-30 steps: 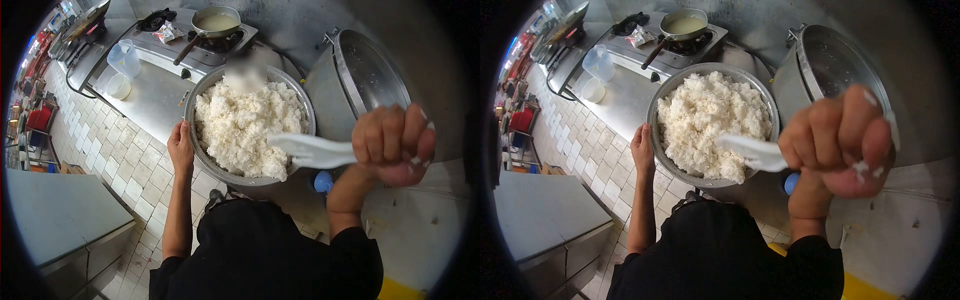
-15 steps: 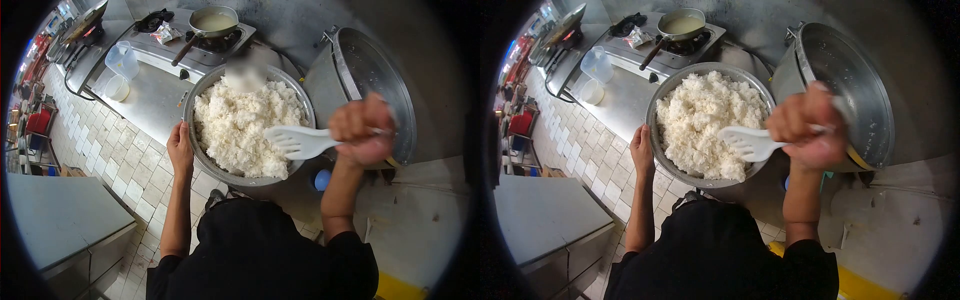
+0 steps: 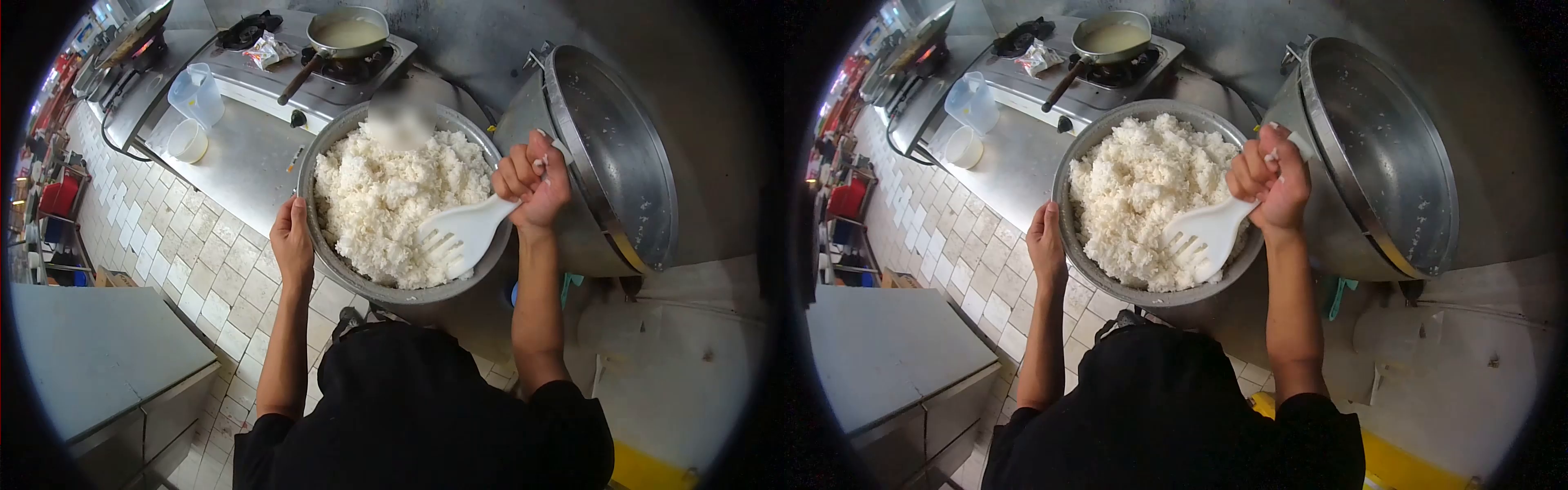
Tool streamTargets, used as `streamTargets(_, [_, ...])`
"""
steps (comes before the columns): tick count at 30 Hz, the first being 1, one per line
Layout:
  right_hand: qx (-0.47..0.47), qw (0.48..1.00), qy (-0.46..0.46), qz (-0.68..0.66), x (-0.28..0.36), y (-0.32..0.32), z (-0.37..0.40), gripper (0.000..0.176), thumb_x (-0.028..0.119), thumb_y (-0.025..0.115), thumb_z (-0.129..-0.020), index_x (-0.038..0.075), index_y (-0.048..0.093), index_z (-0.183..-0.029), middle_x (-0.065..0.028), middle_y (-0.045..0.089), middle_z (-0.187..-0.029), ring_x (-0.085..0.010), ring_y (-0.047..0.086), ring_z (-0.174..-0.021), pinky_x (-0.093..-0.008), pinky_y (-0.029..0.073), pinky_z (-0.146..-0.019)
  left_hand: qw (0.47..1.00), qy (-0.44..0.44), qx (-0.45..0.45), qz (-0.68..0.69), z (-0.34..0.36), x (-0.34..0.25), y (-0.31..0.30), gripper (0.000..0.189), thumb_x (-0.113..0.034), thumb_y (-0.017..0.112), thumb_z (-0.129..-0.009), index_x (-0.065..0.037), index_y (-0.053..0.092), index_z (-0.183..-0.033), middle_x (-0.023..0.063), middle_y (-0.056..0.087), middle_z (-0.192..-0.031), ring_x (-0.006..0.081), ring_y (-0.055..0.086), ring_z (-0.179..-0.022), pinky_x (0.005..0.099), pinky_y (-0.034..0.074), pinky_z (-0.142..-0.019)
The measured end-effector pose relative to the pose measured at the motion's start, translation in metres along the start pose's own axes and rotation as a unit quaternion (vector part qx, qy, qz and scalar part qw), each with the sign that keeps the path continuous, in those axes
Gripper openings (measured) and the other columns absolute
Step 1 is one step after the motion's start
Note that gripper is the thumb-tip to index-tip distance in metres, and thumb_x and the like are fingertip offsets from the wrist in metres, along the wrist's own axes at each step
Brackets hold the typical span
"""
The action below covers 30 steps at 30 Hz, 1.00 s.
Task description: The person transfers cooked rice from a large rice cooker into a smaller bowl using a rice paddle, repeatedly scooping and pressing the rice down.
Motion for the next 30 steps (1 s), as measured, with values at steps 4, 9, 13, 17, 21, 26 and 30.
streamTargets(4, [0.102, 0.993, 0.016, 0.053, 0.006, 0.074, 0.005, 0.031, 0.027, 0.038, -0.099, 0.016, 0.032, -0.070, 0.0045, 0.030, -0.051, -0.0053, 0.022, -0.040, -0.0219, 0.022, -0.040, 1.000, 0.007, -0.014, -0.004, 0.003, -0.008, 0.002, 0.036, -0.029, 0.055, -0.099, 0.005, 0.063, -0.109, -0.0001, 0.061, -0.088, 0.0054, 0.051, -0.078, 0.0200, 0.041, -0.070])
streamTargets(9, [0.148, 0.986, -0.069, 0.040, 0.007, 0.131, 0.004, 0.029, 0.024, 0.038, -0.098, 0.014, 0.033, -0.072, 0.0034, 0.031, -0.054, -0.0085, 0.025, -0.043, -0.0255, 0.026, -0.045, 1.000, 0.014, -0.008, 0.022, -0.001, 0.002, 0.000, 0.034, -0.026, 0.055, -0.098, 0.005, 0.063, -0.110, -0.0009, 0.061, -0.086, 0.0048, 0.050, -0.077, 0.0199, 0.041, -0.069])
streamTargets(13, [-0.035, 0.998, 0.010, 0.057, -0.086, 0.105, 0.002, 0.030, 0.018, 0.051, -0.096, 0.010, 0.038, -0.070, 0.0045, 0.030, -0.052, -0.0049, 0.027, -0.044, -0.0245, 0.024, -0.042, 0.999, 0.008, -0.004, 0.039, 0.000, 0.003, -0.001, 0.034, -0.026, 0.055, -0.099, 0.005, 0.062, -0.111, -0.0007, 0.061, -0.087, 0.0050, 0.051, -0.078, 0.0199, 0.041, -0.070])
streamTargets(17, [0.045, 0.990, -0.008, 0.135, -0.078, 0.139, 0.008, 0.031, 0.016, 0.051, -0.096, 0.008, 0.039, -0.068, 0.0046, 0.031, -0.053, -0.0038, 0.028, -0.045, -0.0239, 0.024, -0.042, 0.999, 0.018, -0.002, 0.042, -0.003, 0.007, -0.002, 0.035, -0.026, 0.054, -0.099, 0.005, 0.062, -0.112, -0.0003, 0.062, -0.088, 0.0051, 0.051, -0.078, 0.0199, 0.041, -0.070])
streamTargets(21, [0.074, 0.994, -0.054, 0.061, -0.024, 0.172, 0.012, 0.028, 0.014, 0.053, -0.094, 0.007, 0.041, -0.070, 0.0030, 0.039, -0.059, -0.0032, 0.035, -0.052, -0.0231, 0.027, -0.046, 0.999, 0.008, 0.013, 0.034, -0.003, 0.007, -0.002, 0.035, -0.027, 0.054, -0.099, 0.005, 0.062, -0.112, 0.0006, 0.063, -0.089, 0.0054, 0.052, -0.080, 0.0201, 0.042, -0.071])
streamTargets(26, [-0.038, 0.941, -0.081, 0.328, -0.083, 0.112, -0.012, 0.034, 0.023, 0.051, -0.098, 0.009, 0.044, -0.068, 0.0036, 0.040, -0.053, -0.0042, 0.037, -0.048, -0.0224, 0.028, -0.044, 0.998, 0.010, 0.015, 0.054, -0.002, 0.005, -0.002, 0.036, -0.027, 0.054, -0.099, 0.005, 0.062, -0.112, 0.0013, 0.064, -0.089, 0.0060, 0.054, -0.080, 0.0209, 0.043, -0.072])
streamTargets(30, [-0.069, 0.953, -0.095, 0.278, -0.062, 0.128, -0.014, 0.032, 0.025, 0.052, -0.097, 0.010, 0.046, -0.069, 0.0043, 0.040, -0.052, -0.0037, 0.035, -0.045, -0.0230, 0.026, -0.041, 0.999, 0.016, 0.017, 0.048, -0.003, 0.007, -0.002, 0.036, -0.027, 0.054, -0.099, 0.005, 0.062, -0.111, 0.0016, 0.064, -0.089, 0.0066, 0.054, -0.081, 0.0216, 0.044, -0.073])
Point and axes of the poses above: each hand's wrist, its own z-axis away from the middle knuckle, its own y-axis out of the palm, x = y × z, the point moved 7 cm from there along -z, towards the middle knuckle
